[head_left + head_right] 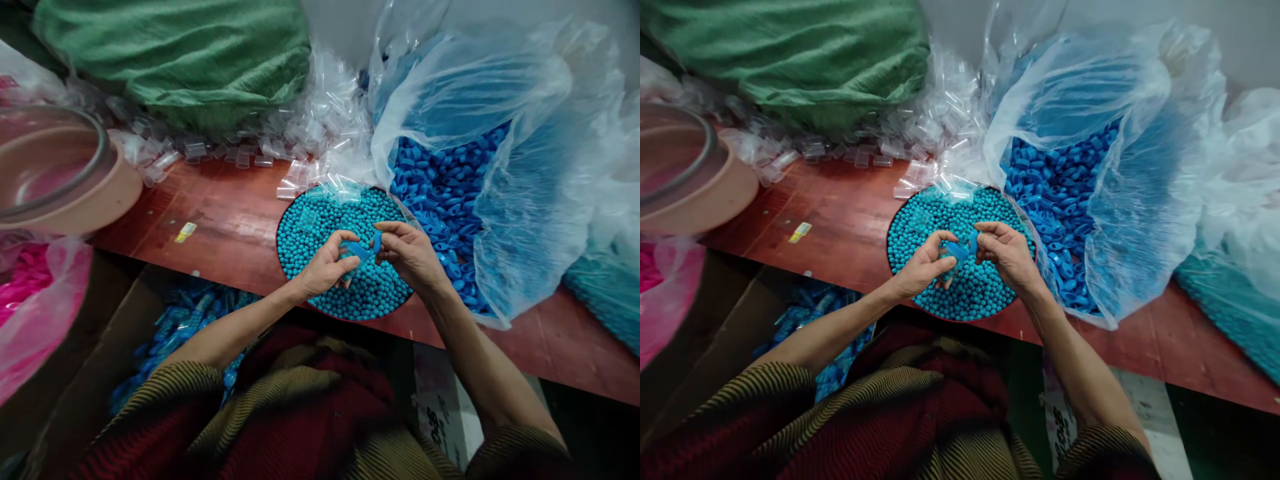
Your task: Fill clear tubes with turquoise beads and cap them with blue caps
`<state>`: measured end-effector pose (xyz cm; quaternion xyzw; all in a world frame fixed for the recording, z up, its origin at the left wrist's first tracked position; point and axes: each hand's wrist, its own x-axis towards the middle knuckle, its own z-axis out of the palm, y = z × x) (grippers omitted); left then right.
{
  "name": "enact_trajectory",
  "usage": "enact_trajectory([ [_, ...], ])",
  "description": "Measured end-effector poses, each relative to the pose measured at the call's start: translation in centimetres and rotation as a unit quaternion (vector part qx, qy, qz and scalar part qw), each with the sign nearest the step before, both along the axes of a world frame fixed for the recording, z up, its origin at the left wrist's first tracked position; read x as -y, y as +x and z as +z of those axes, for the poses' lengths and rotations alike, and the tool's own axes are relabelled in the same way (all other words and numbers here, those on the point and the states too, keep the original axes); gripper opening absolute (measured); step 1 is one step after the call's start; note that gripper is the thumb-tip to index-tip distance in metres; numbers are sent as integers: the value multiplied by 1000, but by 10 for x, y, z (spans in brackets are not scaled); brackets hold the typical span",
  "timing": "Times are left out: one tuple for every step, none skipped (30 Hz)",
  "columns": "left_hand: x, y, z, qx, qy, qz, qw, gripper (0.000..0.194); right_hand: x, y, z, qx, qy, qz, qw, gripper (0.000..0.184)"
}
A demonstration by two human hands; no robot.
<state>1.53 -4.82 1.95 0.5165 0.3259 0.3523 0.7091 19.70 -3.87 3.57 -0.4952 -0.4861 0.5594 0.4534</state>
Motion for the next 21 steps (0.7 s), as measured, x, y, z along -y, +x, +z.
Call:
enact_trajectory([
  [1, 0, -1, -4, 1, 2, 1000, 42, 1, -3, 0, -1, 6, -9, 1000, 29],
  [1, 0, -1, -7, 1, 9, 1000, 41, 1, -5, 0, 2, 11, -9, 1000, 29],
  [1, 0, -2, -9, 0, 18, 1000, 41, 2, -6, 1, 7, 13, -4, 1000, 31],
  [1, 0, -3, -11, -1, 28, 1000, 41, 4, -7, 3, 13, 11, 5, 1000, 34],
  [1, 0, -3, -14, -1, 36, 999, 41, 5, -7, 4, 21, 5, 15, 1000, 37],
  [0, 0, -3, -16, 1, 41, 999, 41, 6, -7, 5, 29, -3, 25, 999, 40],
  [0, 0, -3, -17, 5, 44, 999, 40, 7, -7, 6, 34, -14, 35, 999, 41],
  [0, 1, -3, -20, 12, 46, 999, 40, 8, -8, 6, 32, -25, 43, 998, 40],
  [0, 1, -2, -23, 19, 48, 998, 39, 9, -8, 5, 23, -34, 48, 998, 39],
  [0, 2, -1, -26, 27, 53, 998, 38, 11, -10, 3, 6, -40, 46, 998, 39],
  [0, 3, 0, -28, 34, 58, 997, 37, 12, -13, 1, -16, -42, 39, 998, 39],
  [1, 3, 0, -27, 38, 64, 997, 37, 14, -16, -1, -40, -42, 28, 998, 40],
  [1, 5, 1, -25, 41, 69, 996, 36, 15, -19, -3, -63, -41, 13, 997, 40],
  [2, 6, 1, -23, 42, 70, 996, 36, 16, -23, -5, -86, -44, -3, 995, 40],
  [3, 7, 2, -19, 44, 68, 997, 36, 17, -27, -6, -107, -51, -17, 993, 39],
  [3, 8, 2, -15, 47, 65, 997, 35, 18, -30, -6, -128, -65, -27, 989, 37],
  [4, 9, 3, -8, 54, 62, 997, 35, 18, -32, -6, -148, -82, -32, 985, 34],
  [4, 10, 3, 1, 68, 60, 996, 33, 18, -34, -5, -167, -101, -31, 980, 33],
  [4, 10, 4, 12, 87, 58, 994, 32, 18, -34, -4, -186, -121, -26, 975, 31],
  [4, 11, 4, 22, 111, 55, 992, 30, 18, -34, -2, -206, -138, -17, 969, 30],
  [4, 10, 5, 29, 136, 53, 989, 28, 18, -33, -1, -224, -153, -6, 962, 30],
])
